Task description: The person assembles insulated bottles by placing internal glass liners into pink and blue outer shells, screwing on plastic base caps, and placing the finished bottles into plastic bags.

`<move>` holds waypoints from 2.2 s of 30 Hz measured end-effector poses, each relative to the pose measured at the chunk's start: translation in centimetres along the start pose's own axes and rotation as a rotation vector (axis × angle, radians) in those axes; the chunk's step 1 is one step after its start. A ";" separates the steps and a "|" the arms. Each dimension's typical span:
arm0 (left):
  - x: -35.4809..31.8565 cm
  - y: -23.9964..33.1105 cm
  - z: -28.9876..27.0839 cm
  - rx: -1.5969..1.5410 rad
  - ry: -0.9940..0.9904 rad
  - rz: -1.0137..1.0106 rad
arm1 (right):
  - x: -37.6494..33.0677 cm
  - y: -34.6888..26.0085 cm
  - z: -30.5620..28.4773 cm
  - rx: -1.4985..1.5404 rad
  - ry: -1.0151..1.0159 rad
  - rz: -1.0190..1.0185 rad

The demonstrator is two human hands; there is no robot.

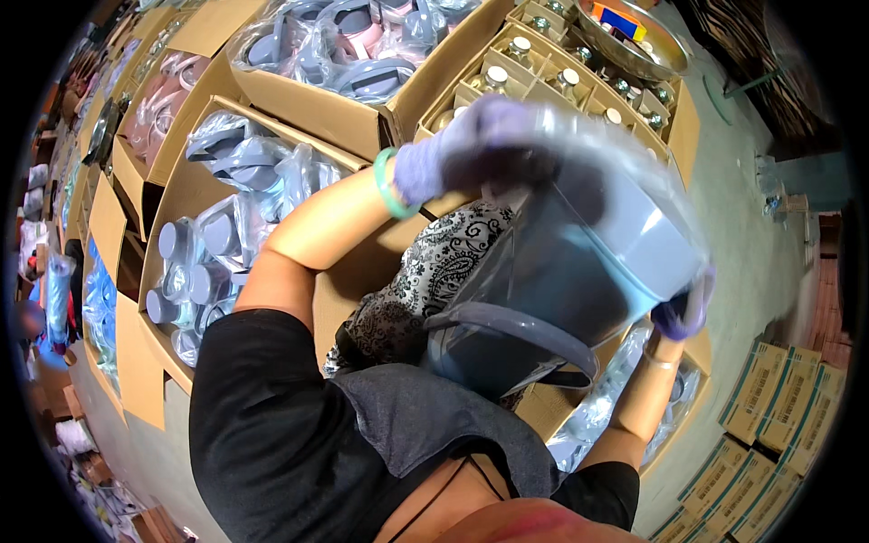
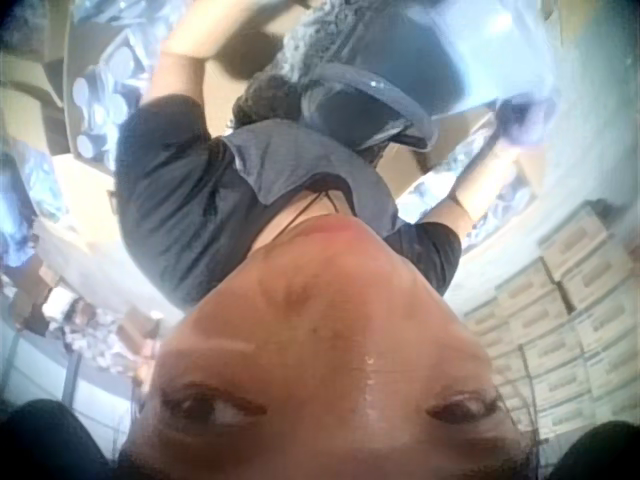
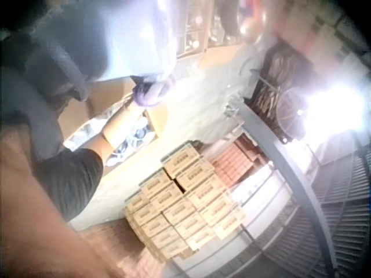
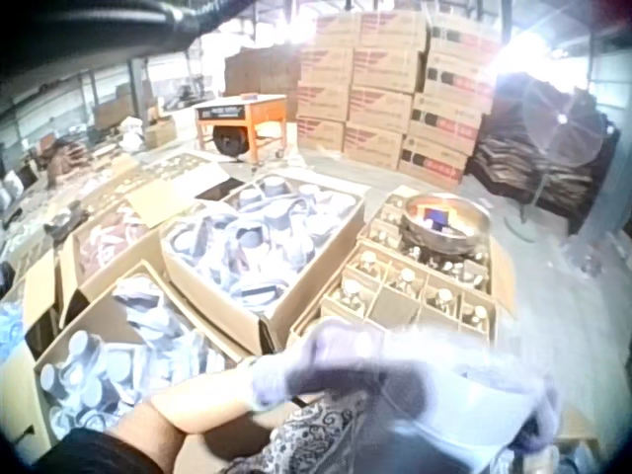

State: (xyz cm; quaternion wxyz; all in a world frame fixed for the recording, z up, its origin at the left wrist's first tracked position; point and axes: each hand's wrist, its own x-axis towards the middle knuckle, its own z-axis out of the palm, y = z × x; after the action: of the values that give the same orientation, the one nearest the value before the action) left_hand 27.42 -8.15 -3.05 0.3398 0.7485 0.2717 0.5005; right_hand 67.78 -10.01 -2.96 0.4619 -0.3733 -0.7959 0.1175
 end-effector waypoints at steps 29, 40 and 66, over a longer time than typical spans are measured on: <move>-8.3 21.4 5.3 0.756 -0.383 -0.042 | -8.9 -14.3 4.7 -0.006 -0.375 -0.544; -19.6 24.1 2.0 0.187 -0.454 -0.301 | -16.0 -9.8 5.1 -0.126 -0.243 0.291; -15.2 26.0 -10.3 -0.775 0.473 -0.317 | -1.2 -13.2 16.4 0.727 -0.421 0.960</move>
State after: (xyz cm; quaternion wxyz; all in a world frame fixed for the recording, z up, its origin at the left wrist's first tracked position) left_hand 14.14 -33.22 11.38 0.5948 0.3818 0.2458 0.6633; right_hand 48.21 -17.47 -5.70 0.2887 -0.4768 -0.5230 0.6449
